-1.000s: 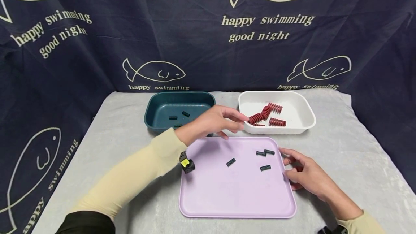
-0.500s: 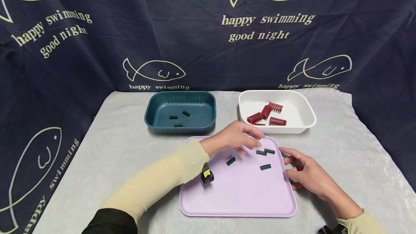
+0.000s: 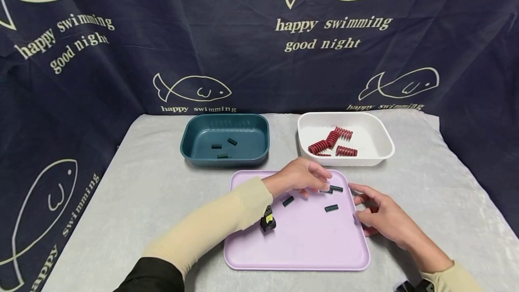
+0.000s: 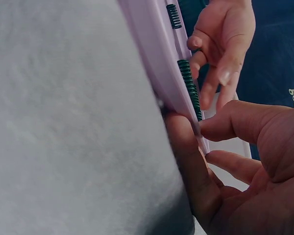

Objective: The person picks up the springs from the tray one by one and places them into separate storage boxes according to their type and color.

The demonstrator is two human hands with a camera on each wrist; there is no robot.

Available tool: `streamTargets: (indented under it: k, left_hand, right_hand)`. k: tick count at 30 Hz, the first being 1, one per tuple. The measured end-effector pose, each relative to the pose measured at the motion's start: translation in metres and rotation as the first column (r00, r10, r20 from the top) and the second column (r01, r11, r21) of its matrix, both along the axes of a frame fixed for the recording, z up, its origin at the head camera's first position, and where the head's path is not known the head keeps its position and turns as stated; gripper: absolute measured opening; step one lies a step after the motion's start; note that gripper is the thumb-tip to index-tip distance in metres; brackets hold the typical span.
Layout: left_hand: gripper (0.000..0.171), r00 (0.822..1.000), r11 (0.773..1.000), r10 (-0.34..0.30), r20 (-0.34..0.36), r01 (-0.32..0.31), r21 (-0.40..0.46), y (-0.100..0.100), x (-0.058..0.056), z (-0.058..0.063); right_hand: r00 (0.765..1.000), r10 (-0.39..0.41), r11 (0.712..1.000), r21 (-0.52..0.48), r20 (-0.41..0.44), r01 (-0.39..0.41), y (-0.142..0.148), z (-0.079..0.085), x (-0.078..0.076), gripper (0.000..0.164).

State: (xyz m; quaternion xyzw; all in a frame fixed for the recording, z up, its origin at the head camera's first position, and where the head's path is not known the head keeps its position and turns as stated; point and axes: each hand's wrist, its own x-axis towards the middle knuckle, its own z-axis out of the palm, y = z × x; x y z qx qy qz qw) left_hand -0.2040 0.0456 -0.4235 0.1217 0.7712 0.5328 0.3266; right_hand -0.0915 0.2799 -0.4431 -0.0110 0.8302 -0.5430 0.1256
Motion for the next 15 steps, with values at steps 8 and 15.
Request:
streamTargets:
  k: [8,15]
  left_hand:
    - [0.03,0.992,0.993,-0.015,-0.122,0.001,-0.116,0.007,0.005,0.0]
    - [0.028,0.962,0.983,-0.019,-0.274,-0.032,-0.18,0.014,0.01,-0.005]
  right_hand:
    - [1.0,0.004,1.0,-0.005,-0.003,-0.004,0.0,0.001,0.0,0.071]
    - [1.0,0.0,1.0,-0.002,0.003,0.0,-0.001,0.0,0.0,0.071]
